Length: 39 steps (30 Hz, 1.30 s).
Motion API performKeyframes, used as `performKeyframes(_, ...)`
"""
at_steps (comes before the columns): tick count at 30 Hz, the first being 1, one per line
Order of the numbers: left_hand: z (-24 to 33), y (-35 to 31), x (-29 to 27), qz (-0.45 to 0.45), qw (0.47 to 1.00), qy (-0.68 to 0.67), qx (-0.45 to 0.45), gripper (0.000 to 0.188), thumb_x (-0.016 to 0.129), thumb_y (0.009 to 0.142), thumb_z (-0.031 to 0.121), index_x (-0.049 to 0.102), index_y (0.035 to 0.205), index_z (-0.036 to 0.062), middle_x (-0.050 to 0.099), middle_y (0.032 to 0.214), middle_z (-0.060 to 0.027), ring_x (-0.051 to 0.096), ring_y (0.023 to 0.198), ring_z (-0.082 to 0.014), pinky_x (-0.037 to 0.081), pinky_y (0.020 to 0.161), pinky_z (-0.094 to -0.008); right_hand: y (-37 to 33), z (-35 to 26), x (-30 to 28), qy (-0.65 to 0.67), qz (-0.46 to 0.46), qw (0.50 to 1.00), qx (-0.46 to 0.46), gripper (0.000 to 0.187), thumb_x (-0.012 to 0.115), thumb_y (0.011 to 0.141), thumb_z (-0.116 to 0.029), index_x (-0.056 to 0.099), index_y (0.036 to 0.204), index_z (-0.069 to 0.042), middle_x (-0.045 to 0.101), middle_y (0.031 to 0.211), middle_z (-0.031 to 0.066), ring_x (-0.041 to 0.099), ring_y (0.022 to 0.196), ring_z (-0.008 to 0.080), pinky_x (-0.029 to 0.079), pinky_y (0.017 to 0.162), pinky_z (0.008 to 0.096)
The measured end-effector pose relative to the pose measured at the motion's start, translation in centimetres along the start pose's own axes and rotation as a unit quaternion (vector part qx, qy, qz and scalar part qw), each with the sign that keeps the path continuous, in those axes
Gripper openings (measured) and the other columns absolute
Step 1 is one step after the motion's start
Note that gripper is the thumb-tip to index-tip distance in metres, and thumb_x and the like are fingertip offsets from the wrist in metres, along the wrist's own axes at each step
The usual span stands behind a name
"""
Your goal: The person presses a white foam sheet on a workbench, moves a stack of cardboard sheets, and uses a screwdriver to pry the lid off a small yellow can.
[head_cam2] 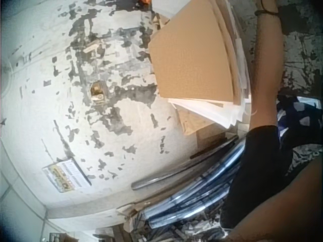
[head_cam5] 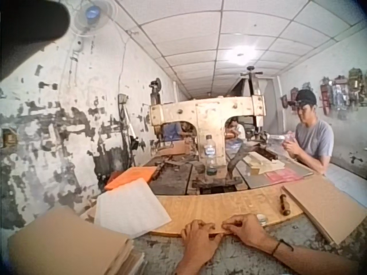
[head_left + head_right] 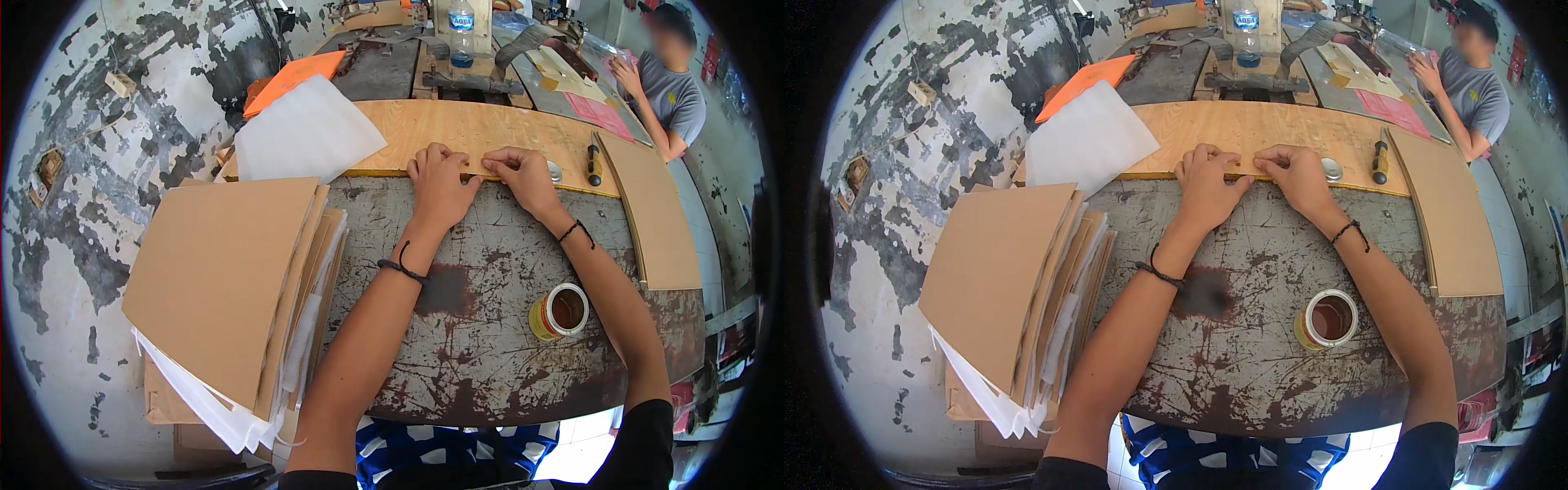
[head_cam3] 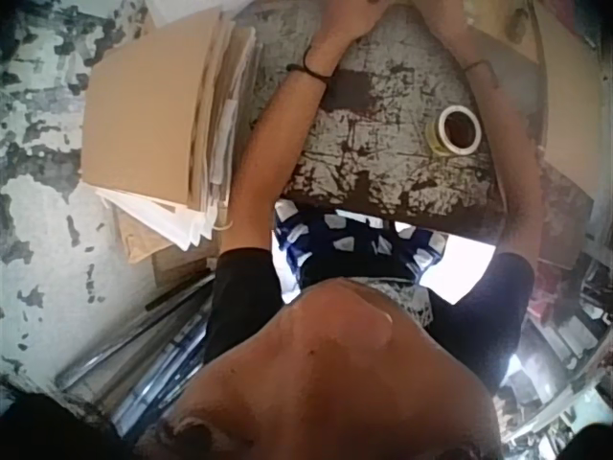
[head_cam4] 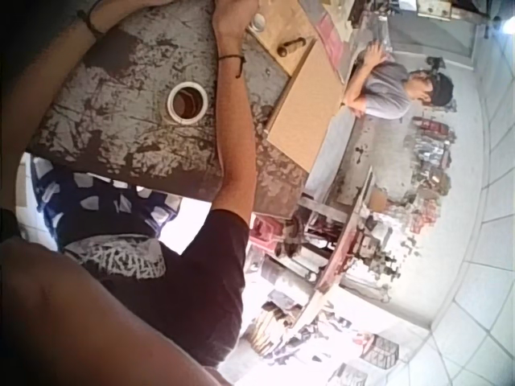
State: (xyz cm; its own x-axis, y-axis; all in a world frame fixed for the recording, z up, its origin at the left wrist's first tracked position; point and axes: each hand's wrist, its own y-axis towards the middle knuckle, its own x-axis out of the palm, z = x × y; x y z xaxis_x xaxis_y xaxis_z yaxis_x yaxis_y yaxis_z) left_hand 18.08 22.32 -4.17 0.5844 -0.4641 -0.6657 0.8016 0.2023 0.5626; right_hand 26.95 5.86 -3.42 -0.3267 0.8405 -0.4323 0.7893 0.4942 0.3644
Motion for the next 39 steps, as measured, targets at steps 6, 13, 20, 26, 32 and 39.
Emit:
performKeyframes(6,-0.2,0.0,0.1,0.001,1.000,-0.007,0.002,0.040,0.082,0.079,0.033,0.074,0.111,0.0105,0.057,0.116,-0.0096,0.046,0.119,-0.0288,0.029,0.104,-0.0445,-0.1,-0.8,0.0,-0.011,0.010,0.999,0.029,0.020,0.073,0.091,-0.010,0.074,0.104,0.005,0.076,0.090,0.0089,0.067,0.078,0.0086,0.054,0.071,0.0255)
performKeyframes(13,-0.2,-0.1,0.1,0.008,1.000,-0.001,0.005,0.038,0.083,0.078,0.031,0.075,0.109,0.0114,0.057,0.115,-0.0098,0.048,0.118,-0.0289,0.030,0.103,-0.0450,-0.2,-0.8,0.2,0.011,-0.009,1.000,0.003,0.021,0.067,0.097,-0.012,0.072,0.108,0.005,0.076,0.091,0.0075,0.067,0.081,0.0082,0.053,0.074,0.0253)
performKeyframes(20,-0.3,0.0,0.2,0.007,1.000,0.001,0.005,0.038,0.082,0.078,0.032,0.075,0.109,0.0118,0.058,0.115,-0.0089,0.048,0.118,-0.0285,0.030,0.103,-0.0444,0.1,0.1,0.4,0.019,-0.006,0.999,-0.025,0.025,0.058,0.103,-0.016,0.068,0.111,0.006,0.077,0.097,0.0099,0.068,0.084,0.0116,0.053,0.078,0.0269)
performKeyframes(26,-0.2,0.0,0.1,0.005,1.000,-0.001,0.004,0.037,0.082,0.078,0.031,0.075,0.109,0.0114,0.059,0.115,-0.0081,0.048,0.118,-0.0280,0.030,0.104,-0.0440,0.0,-0.1,0.4,-0.001,0.005,1.000,-0.012,0.024,0.063,0.100,-0.015,0.070,0.108,0.006,0.077,0.096,0.0104,0.068,0.082,0.0117,0.053,0.077,0.0267)
performKeyframes(32,-0.1,0.1,0.1,0.001,1.000,-0.005,-0.001,0.037,0.082,0.079,0.031,0.076,0.109,0.0111,0.059,0.115,-0.0080,0.048,0.118,-0.0277,0.030,0.104,-0.0440,-0.2,-1.0,0.0,-0.030,-0.002,1.000,0.001,0.024,0.074,0.092,-0.017,0.074,0.102,0.005,0.076,0.091,0.0087,0.066,0.079,0.0091,0.053,0.074,0.0260)
performKeyframes(39,-0.4,0.0,0.1,0.005,1.000,-0.005,0.005,0.038,0.082,0.079,0.033,0.076,0.110,0.0124,0.059,0.116,-0.0086,0.048,0.119,-0.0283,0.029,0.104,-0.0443,-0.6,-2.2,-0.1,-0.022,-0.016,1.000,0.013,0.025,0.074,0.093,-0.020,0.075,0.102,0.003,0.075,0.089,0.0069,0.066,0.077,0.0095,0.053,0.073,0.0261)
